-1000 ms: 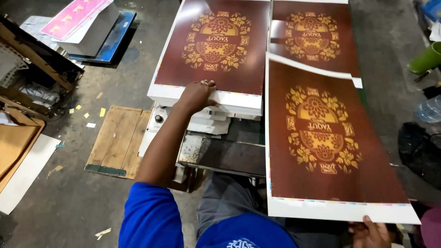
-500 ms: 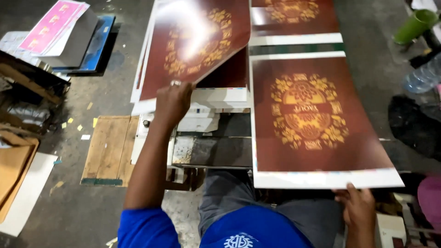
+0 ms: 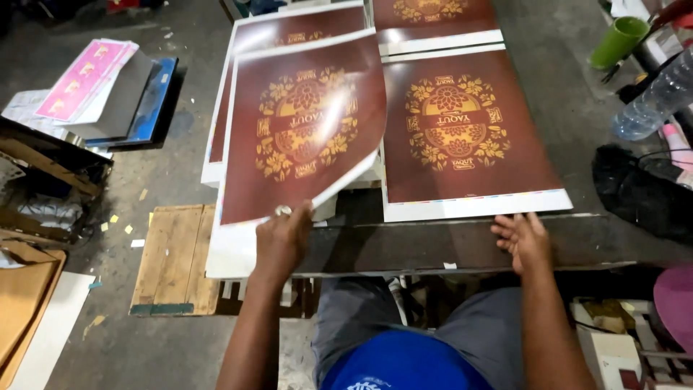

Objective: Organizing and stacking freshly printed sheets from a printing machine.

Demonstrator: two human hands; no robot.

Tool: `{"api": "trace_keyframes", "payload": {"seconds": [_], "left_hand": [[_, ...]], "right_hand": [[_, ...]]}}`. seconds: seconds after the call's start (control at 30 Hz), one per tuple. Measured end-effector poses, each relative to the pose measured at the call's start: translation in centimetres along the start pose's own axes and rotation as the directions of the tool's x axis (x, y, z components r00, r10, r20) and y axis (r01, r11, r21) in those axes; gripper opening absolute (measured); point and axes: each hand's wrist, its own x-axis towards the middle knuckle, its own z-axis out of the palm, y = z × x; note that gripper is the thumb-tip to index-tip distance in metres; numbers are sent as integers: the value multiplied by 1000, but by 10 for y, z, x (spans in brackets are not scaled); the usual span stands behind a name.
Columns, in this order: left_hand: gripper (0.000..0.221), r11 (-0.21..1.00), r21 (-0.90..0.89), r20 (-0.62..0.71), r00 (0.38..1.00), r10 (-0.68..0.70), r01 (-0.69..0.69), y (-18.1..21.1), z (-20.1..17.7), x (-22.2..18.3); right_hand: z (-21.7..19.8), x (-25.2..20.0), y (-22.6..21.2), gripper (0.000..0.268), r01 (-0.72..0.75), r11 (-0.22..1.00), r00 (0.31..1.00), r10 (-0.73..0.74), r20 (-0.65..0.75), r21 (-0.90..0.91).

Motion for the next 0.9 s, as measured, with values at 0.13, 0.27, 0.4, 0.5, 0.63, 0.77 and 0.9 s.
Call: {"api": "trace_keyframes", "payload": {"seconds": [0.13,0.27,0.4,0.5,0.63,0.77,0.9], "left_hand": [[18,989,-143,45,998,44,-37,16,3,-14],[22,901,-321,-123,956,265,-291,72,12,-2],[29,872,-381,129,916,380,-308,121,48,-14],[33,842,-395,167,873,458,-366,131,53,-4],[9,861,-439,338,842,422,-255,107,7,50],[29,986,-119,379,912,155,-118,-11,94,77],[57,987,35,364,922,134,-157,-98,115,94]], "right_hand": [[-3,-31,41,58,-10,1000,999,10,-35,12],[47,-94,38,56,-83,994,994,87,72,-65],[80,-125,42,50,-94,996,918,87,387,1],[78,-121,48,39,-102,986,891,32,454,131],[43,-106,37,29,-24,954,945,-76,319,300],[-27,-91,52,24,41,953,987,-86,137,299],[-94,-90,67,26,80,969,997,-83,5,233]]}}
